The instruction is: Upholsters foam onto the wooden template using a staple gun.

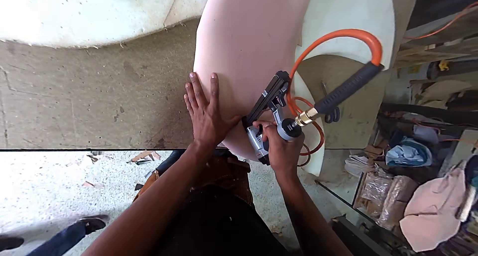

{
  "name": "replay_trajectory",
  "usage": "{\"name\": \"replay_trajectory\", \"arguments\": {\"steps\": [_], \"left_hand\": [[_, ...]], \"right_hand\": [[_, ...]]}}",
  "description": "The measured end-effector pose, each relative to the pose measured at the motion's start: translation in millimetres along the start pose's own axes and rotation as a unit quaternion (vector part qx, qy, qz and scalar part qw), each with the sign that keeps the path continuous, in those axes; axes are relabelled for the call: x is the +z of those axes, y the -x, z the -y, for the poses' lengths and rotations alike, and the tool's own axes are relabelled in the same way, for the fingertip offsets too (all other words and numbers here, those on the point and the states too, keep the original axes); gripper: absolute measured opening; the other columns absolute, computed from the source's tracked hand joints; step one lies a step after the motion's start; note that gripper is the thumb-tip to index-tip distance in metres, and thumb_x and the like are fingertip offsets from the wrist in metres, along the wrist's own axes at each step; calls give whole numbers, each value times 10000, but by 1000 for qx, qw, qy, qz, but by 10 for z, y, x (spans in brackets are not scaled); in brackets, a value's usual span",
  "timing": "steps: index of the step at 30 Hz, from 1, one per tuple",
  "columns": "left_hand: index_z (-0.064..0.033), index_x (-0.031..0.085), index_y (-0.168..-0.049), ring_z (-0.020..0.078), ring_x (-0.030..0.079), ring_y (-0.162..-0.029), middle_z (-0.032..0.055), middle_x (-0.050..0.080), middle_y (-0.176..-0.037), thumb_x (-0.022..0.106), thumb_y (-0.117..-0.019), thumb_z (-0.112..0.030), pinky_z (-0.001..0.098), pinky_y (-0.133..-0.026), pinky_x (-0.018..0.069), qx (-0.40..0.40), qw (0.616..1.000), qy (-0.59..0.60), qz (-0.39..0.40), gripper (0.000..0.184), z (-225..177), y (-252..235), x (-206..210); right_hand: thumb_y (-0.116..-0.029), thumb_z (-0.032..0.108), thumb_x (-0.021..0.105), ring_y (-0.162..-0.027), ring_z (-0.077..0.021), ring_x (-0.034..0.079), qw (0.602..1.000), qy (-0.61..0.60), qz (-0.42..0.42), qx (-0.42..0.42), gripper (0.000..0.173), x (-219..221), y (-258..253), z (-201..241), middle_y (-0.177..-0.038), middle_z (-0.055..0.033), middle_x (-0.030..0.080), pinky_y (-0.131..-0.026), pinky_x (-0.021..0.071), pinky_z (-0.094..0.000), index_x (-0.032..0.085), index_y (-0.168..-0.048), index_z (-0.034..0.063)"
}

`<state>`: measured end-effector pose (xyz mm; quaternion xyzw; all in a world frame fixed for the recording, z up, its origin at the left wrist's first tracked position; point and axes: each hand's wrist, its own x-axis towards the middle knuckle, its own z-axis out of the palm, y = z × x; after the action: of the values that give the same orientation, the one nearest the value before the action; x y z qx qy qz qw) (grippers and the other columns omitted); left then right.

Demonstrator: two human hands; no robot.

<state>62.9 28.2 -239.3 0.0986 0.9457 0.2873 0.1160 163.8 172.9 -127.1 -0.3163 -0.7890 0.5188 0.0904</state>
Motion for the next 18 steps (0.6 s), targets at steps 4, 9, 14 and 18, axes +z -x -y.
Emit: {"name": "replay_trajectory", "arguments": {"steps": [4,9,14,18], "left_hand": [[-328,72,-1664,423,1,-1578,203,-94,-1712,729,-555,-886,641,-1250,129,11,1000,9,17,1404,23,35,-81],[-369,49,-1658,398,-16,-1585,165,-115,-1719,718,-559,-896,646,-1250,111,8,1000,8,29,1390,70,47,-111],[-352,86,-1659,421,-18,-1580,185,-78,-1719,739,-576,-866,657,-1252,89,12,1000,9,11,1365,61,34,-45],[-348,90,-1660,417,-46,-1581,196,-79,-1717,746,-580,-861,646,-1264,55,9,1000,17,16,1364,87,40,-6]], "right_hand": [[-958,181,626,-599,-204,648,999,23,38,14,136,-113,-17,77,-768,-76,722,-553,549,-356,740,-942,108],[-940,124,612,-644,-259,704,999,1,50,5,106,-105,-32,72,-788,-120,739,-645,616,-427,678,-885,62],[-958,104,607,-675,-293,720,998,-23,51,8,118,-54,-105,53,-789,-149,733,-690,634,-463,661,-879,35],[-957,121,599,-628,-257,690,998,3,49,32,101,-42,-68,78,-787,-123,730,-605,601,-407,665,-903,66]]}}
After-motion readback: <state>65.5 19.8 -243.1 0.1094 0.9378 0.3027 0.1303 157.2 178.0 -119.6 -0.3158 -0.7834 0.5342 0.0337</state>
